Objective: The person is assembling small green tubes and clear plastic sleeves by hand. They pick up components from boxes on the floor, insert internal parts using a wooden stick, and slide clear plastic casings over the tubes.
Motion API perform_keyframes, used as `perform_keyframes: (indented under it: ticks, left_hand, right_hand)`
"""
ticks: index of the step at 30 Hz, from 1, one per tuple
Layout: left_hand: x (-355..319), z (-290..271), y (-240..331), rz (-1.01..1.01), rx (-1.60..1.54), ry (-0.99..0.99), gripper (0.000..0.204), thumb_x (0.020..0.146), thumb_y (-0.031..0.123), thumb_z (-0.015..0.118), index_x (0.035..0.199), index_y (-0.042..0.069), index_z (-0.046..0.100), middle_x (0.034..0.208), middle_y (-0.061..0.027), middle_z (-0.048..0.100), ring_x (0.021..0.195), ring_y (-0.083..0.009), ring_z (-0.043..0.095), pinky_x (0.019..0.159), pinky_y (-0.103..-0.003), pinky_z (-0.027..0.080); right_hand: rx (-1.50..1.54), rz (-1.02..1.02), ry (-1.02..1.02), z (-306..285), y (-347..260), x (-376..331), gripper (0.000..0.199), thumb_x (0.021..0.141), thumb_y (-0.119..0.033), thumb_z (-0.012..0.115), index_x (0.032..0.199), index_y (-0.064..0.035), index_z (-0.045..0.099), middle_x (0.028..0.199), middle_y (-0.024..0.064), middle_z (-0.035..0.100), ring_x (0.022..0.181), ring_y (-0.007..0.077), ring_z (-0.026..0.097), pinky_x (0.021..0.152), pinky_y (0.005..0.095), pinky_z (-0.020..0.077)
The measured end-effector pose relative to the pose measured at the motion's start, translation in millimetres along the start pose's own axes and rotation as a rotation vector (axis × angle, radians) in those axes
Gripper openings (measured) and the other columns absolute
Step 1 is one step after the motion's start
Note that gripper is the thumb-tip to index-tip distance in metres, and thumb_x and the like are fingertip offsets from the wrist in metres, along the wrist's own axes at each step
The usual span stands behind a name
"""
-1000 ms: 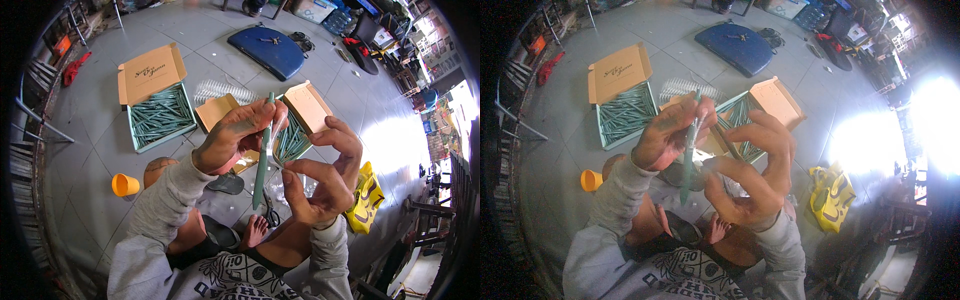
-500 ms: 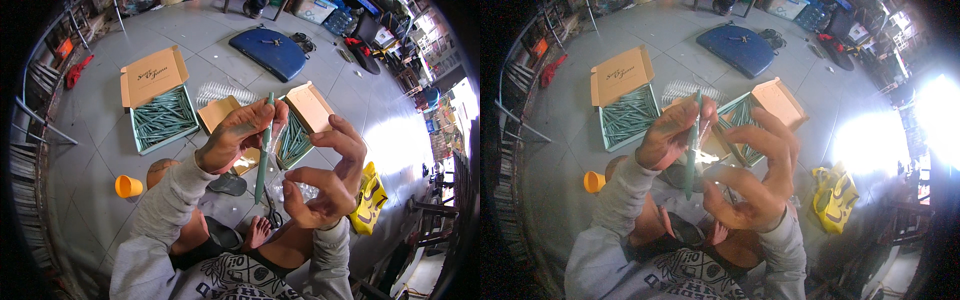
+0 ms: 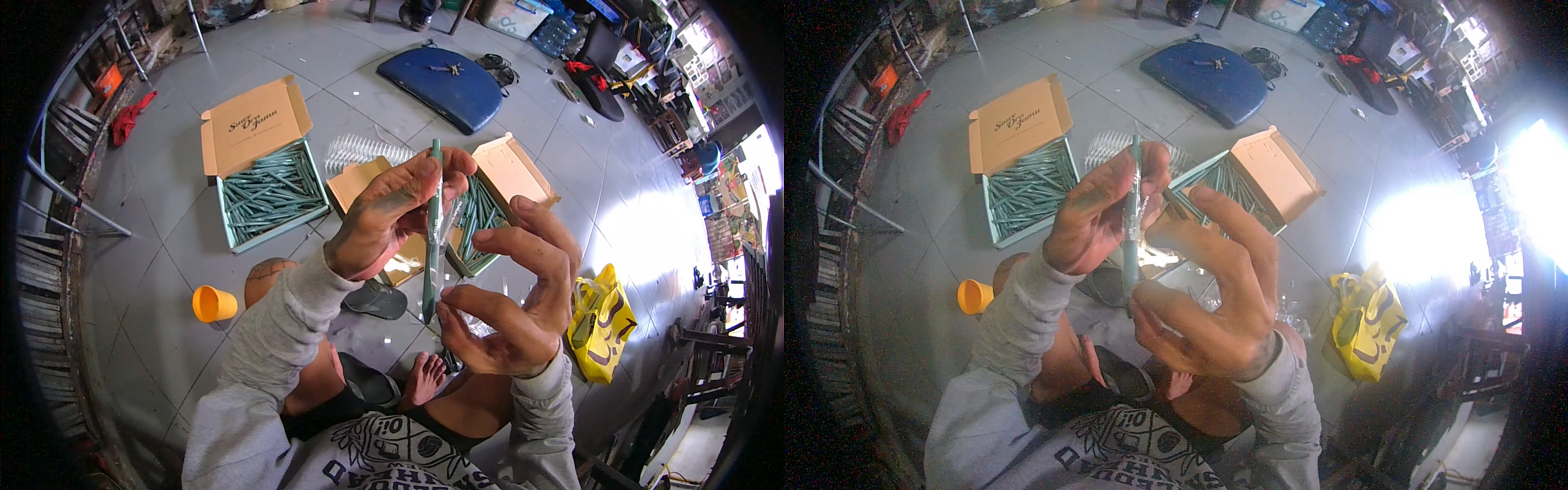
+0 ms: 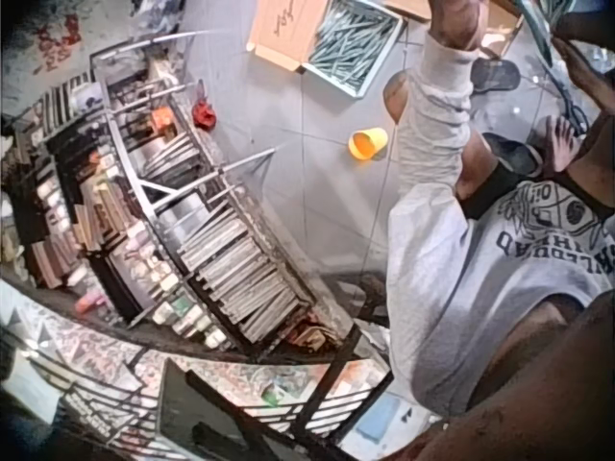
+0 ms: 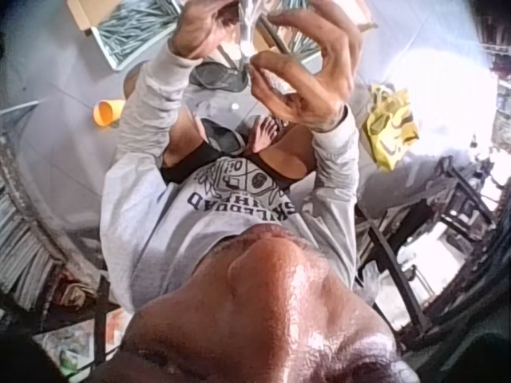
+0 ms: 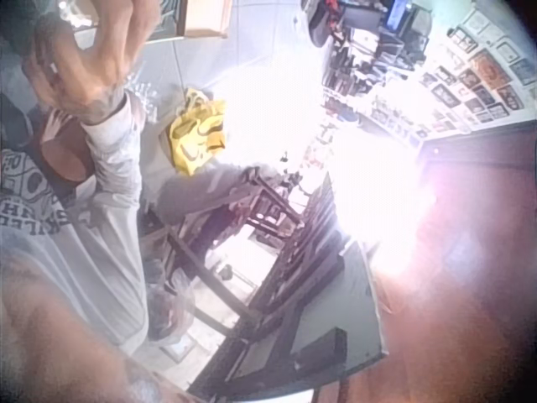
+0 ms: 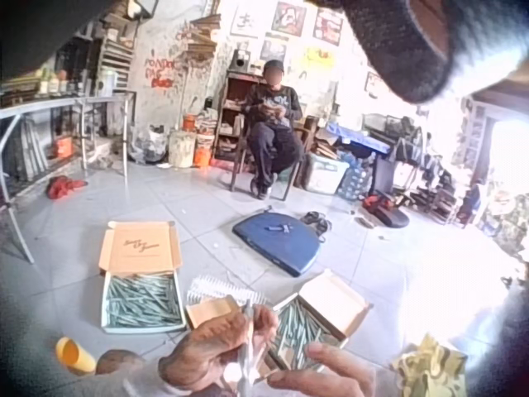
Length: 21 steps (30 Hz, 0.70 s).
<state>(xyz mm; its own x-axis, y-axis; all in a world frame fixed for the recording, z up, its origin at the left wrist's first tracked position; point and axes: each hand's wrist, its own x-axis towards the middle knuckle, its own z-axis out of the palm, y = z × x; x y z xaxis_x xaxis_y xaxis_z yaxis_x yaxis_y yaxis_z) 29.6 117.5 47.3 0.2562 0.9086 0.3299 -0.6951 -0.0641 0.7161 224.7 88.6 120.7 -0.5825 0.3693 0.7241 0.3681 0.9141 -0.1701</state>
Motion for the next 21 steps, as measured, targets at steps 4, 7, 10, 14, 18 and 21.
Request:
perform_keyframes:
  ticks: [4, 7, 10, 14, 18, 21]
  left_hand:
    - [0, 9, 4, -0.026, -0.039, 0.073, 0.045, 0.105, 0.034, 0.052, 0.136, 0.002, 0.046, 0.1, -0.0004, 0.05, 0.084, -0.0078, 0.046, 0.075, -0.025, 0.04]
    - [-1, 10, 4, -0.014, -0.033, 0.107, 0.046, 0.105, 0.035, 0.052, 0.136, 0.002, 0.046, 0.1, 0.0002, 0.049, 0.083, -0.008, 0.046, 0.073, -0.025, 0.04]
    - [1, 9, 6, 0.008, -0.028, 0.06, 0.046, 0.106, 0.036, 0.051, 0.136, 0.003, 0.047, 0.099, 0.0008, 0.05, 0.082, -0.0081, 0.046, 0.073, -0.025, 0.04]
    - [0, 8, 7, -0.003, -0.045, 0.068, 0.044, 0.106, 0.037, 0.05, 0.136, 0.003, 0.048, 0.097, 0.0011, 0.049, 0.081, -0.0079, 0.046, 0.072, -0.025, 0.039]
    - [-1, 9, 7, 0.001, -0.041, 0.085, 0.044, 0.107, 0.036, 0.049, 0.136, 0.004, 0.049, 0.096, 0.0012, 0.049, 0.08, -0.0079, 0.045, 0.07, -0.025, 0.038]
    - [0, 9, 7, 0.003, -0.041, 0.079, 0.044, 0.107, 0.036, 0.049, 0.135, 0.004, 0.049, 0.096, 0.0011, 0.049, 0.08, -0.0082, 0.045, 0.07, -0.025, 0.038]
  right_hand:
    - [0.005, -0.014, -0.012, 1, 1, 0, 0.026, 0.056, -0.01, 0.082, 0.08, -0.0122, 0.074, 0.118, 0.015, 0.066, 0.123, 0.043, 0.056, 0.095, 0.048, 0.0496]
    - [0.008, -0.008, -0.044, -1, 0, 1, 0.026, 0.056, -0.01, 0.082, 0.081, -0.0119, 0.074, 0.119, 0.0155, 0.066, 0.124, 0.0436, 0.055, 0.095, 0.0483, 0.0498]
    - [0.019, -0.015, -0.039, 1, 0, 0, 0.026, 0.056, -0.01, 0.082, 0.081, -0.011, 0.074, 0.119, 0.016, 0.066, 0.125, 0.0439, 0.054, 0.095, 0.0487, 0.0495]
    - [0.031, -0.014, -0.048, 3, 1, 1, 0.023, 0.057, -0.011, 0.081, 0.079, -0.012, 0.074, 0.117, 0.0156, 0.066, 0.126, 0.0426, 0.052, 0.098, 0.0501, 0.048]
    - [0.028, -0.022, -0.031, 8, 3, -2, 0.02, 0.057, -0.013, 0.081, 0.075, -0.0156, 0.075, 0.114, 0.014, 0.066, 0.128, 0.0409, 0.051, 0.102, 0.0526, 0.0454]
    - [0.024, -0.016, -0.039, 6, 2, -1, 0.02, 0.057, -0.013, 0.082, 0.075, -0.0156, 0.075, 0.114, 0.0139, 0.067, 0.128, 0.0409, 0.051, 0.102, 0.0527, 0.0449]
